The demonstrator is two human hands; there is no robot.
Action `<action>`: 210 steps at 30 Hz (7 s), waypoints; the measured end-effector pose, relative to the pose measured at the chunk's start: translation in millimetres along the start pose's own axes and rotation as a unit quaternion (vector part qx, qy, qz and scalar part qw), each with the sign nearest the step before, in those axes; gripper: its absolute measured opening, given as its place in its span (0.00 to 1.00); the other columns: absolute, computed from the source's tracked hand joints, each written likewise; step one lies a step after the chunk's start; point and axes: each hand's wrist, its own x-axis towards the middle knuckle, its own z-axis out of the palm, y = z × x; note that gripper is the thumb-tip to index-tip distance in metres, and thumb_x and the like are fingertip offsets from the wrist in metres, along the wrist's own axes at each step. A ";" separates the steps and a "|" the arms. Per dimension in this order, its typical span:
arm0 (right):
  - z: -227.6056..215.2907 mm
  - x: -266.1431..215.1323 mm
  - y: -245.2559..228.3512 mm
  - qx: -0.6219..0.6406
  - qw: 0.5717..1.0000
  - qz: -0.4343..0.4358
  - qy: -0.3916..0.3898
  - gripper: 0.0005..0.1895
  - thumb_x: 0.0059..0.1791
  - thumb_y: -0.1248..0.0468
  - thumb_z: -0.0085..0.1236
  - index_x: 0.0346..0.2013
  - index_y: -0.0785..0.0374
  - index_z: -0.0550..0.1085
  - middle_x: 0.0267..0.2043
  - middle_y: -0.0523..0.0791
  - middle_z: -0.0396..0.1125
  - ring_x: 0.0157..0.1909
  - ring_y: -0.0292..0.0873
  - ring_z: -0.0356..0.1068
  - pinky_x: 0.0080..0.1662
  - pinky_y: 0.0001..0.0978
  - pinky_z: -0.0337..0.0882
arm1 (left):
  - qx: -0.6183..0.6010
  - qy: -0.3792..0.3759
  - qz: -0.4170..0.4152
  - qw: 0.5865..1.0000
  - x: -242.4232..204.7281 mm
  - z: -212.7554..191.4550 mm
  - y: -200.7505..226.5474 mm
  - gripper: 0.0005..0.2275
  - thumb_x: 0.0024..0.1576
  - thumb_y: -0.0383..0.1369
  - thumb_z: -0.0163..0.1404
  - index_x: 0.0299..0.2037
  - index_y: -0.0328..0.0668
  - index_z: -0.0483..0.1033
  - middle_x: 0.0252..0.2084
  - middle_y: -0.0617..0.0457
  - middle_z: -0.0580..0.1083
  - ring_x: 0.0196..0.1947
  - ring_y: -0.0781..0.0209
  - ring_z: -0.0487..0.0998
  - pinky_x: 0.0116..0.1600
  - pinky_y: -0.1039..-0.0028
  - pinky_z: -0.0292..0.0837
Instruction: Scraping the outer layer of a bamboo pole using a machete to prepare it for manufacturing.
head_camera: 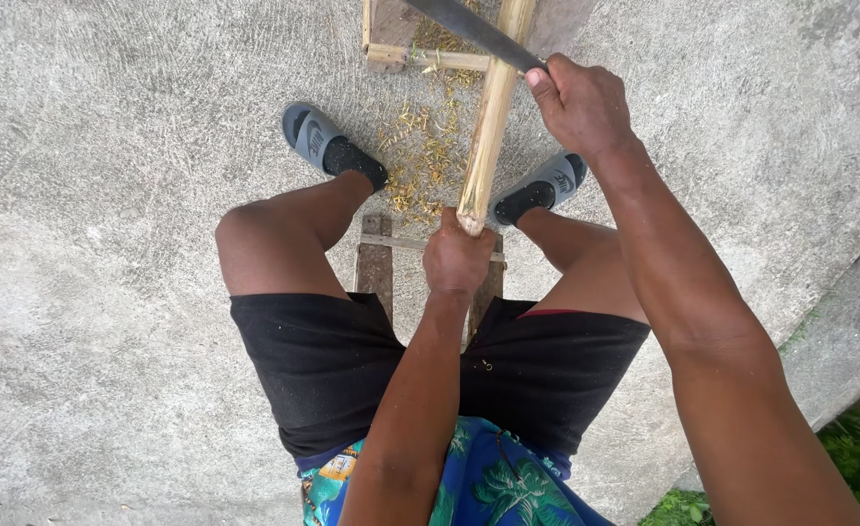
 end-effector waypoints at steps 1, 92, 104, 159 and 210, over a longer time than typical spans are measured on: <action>0.1 -2.6 -0.9 0.001 1.000 -0.003 -0.019 0.28 0.63 0.43 0.38 0.30 0.57 0.69 0.14 0.40 0.60 0.16 0.39 0.62 0.21 0.36 0.64 | 0.005 0.004 0.003 1.000 1.6 0.4 -0.1 0.18 0.52 0.39 0.57 0.47 0.38 0.70 0.33 0.40 0.80 0.37 0.43 0.84 0.49 0.55 0.77; 48.5 -141.1 -79.9 -0.001 0.998 -0.044 -0.040 0.25 0.60 0.43 0.39 0.30 0.57 0.70 0.16 0.42 0.61 0.19 0.45 0.66 0.26 0.43 0.65 | -0.195 -0.070 0.071 0.976 1.9 -12.9 -30.6 0.24 0.50 0.30 0.57 0.55 0.29 0.63 0.26 0.48 0.75 0.23 0.59 0.78 0.27 0.69 0.76; 42.8 -138.2 -90.8 0.017 0.998 -0.017 -0.057 0.25 0.58 0.44 0.41 0.28 0.57 0.70 0.15 0.43 0.63 0.19 0.46 0.66 0.25 0.47 0.65 | -0.215 -0.110 0.001 0.970 -0.8 5.6 -48.6 0.09 0.53 0.26 0.52 0.42 0.31 0.71 0.22 0.49 0.72 0.16 0.62 0.72 0.21 0.70 0.72; 0.0 -77.4 -73.1 -0.050 0.978 0.070 -0.190 0.22 0.60 0.46 0.36 0.36 0.58 0.70 0.16 0.38 0.57 0.15 0.37 0.55 0.17 0.35 0.57 | 0.022 0.038 -0.057 0.997 -21.3 5.7 -10.2 0.23 0.53 0.41 0.55 0.57 0.39 0.70 0.40 0.41 0.80 0.42 0.44 0.83 0.52 0.56 0.77; -1.0 -54.8 -38.5 -0.022 0.989 0.060 -0.134 0.25 0.60 0.44 0.35 0.32 0.58 0.68 0.14 0.39 0.58 0.12 0.37 0.57 0.16 0.34 0.60 | 0.021 0.030 -0.048 0.998 -15.7 14.5 -22.6 0.23 0.54 0.45 0.57 0.53 0.38 0.73 0.41 0.40 0.81 0.43 0.45 0.84 0.52 0.57 0.78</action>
